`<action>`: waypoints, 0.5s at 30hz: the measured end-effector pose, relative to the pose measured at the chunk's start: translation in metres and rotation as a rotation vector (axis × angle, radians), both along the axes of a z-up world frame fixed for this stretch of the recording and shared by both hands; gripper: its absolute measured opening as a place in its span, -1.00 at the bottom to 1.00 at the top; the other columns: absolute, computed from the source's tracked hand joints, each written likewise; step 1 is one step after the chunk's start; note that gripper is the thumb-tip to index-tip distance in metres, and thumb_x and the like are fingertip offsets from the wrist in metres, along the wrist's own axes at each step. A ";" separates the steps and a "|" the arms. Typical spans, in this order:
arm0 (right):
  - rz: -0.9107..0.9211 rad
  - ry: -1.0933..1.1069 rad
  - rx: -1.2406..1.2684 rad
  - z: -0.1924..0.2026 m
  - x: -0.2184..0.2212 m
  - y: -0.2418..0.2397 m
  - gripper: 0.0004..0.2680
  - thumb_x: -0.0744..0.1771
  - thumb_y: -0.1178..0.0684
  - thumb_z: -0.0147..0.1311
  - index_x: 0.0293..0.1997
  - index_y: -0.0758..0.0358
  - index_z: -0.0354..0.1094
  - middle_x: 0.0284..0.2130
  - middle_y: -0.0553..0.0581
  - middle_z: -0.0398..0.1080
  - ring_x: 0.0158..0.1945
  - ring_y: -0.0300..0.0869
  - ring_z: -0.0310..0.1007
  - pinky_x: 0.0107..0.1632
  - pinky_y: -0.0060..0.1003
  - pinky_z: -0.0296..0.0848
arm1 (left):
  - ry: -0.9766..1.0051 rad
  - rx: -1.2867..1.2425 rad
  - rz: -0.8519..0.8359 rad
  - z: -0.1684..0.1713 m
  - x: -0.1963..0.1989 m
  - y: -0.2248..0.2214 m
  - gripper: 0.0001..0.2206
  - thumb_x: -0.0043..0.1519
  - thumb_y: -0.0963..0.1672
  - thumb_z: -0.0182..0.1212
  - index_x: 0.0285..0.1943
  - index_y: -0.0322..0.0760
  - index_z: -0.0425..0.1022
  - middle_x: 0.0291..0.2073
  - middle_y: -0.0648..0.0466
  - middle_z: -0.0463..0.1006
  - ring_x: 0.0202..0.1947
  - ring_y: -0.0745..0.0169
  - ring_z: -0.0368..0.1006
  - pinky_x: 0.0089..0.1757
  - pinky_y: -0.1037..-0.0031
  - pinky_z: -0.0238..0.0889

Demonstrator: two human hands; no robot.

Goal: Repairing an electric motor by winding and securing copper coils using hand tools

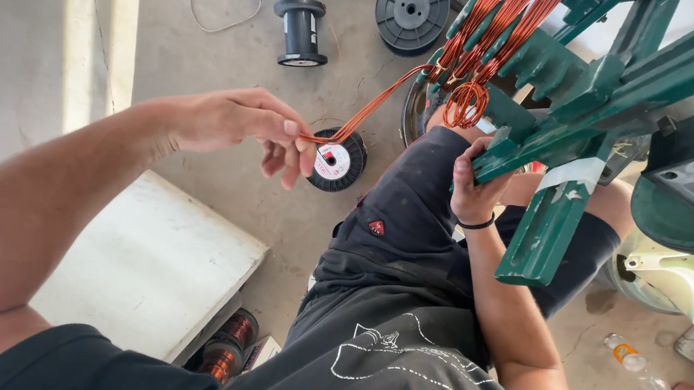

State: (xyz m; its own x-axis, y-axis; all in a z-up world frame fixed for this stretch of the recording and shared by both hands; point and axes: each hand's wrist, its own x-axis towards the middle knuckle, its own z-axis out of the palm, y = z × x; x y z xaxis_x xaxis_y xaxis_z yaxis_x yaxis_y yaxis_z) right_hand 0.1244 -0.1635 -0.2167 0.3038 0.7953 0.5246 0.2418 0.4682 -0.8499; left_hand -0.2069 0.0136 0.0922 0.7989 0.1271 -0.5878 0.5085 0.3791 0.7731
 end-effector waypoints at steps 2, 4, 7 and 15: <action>0.005 0.008 0.011 -0.005 0.001 0.001 -0.45 0.40 0.07 0.09 0.45 0.45 -0.28 -0.29 0.30 0.23 -0.41 -0.12 0.28 -0.38 -0.22 0.35 | 0.007 0.009 -0.084 0.003 0.007 0.001 -0.65 0.36 -0.06 -0.08 -0.02 -0.26 0.68 -0.32 -0.12 0.74 -0.37 0.16 0.53 -0.16 0.35 0.42; 0.006 0.013 0.018 -0.018 0.003 -0.001 -0.46 0.41 0.06 0.09 0.45 0.43 -0.27 -0.27 0.30 0.23 -0.39 -0.12 0.28 -0.37 -0.21 0.36 | 0.010 0.013 -0.172 0.004 0.016 0.002 -0.65 0.36 -0.07 -0.05 0.04 -0.24 0.69 -0.25 -0.11 0.76 -0.34 0.17 0.54 -0.13 0.36 0.43; 0.029 0.057 0.027 -0.032 0.007 0.000 -0.46 0.39 0.10 0.10 0.44 0.43 -0.26 -0.31 0.30 0.22 -0.43 -0.13 0.30 -0.39 -0.23 0.39 | -0.036 0.091 -0.335 0.002 0.031 0.003 -0.75 0.31 -0.12 0.11 -0.02 -0.19 0.73 -0.28 -0.05 0.77 -0.31 0.24 0.52 -0.09 0.44 0.41; 0.012 0.107 0.047 -0.004 -0.006 0.000 -0.54 0.36 0.14 0.12 0.29 0.50 -0.14 -0.31 0.30 0.20 -0.43 -0.11 0.29 -0.44 -0.27 0.36 | -0.839 0.410 0.163 -0.030 0.051 -0.021 -0.82 0.32 -0.10 0.27 -0.12 -0.31 0.70 -0.26 -0.01 0.68 -0.30 0.15 0.56 -0.15 0.41 0.43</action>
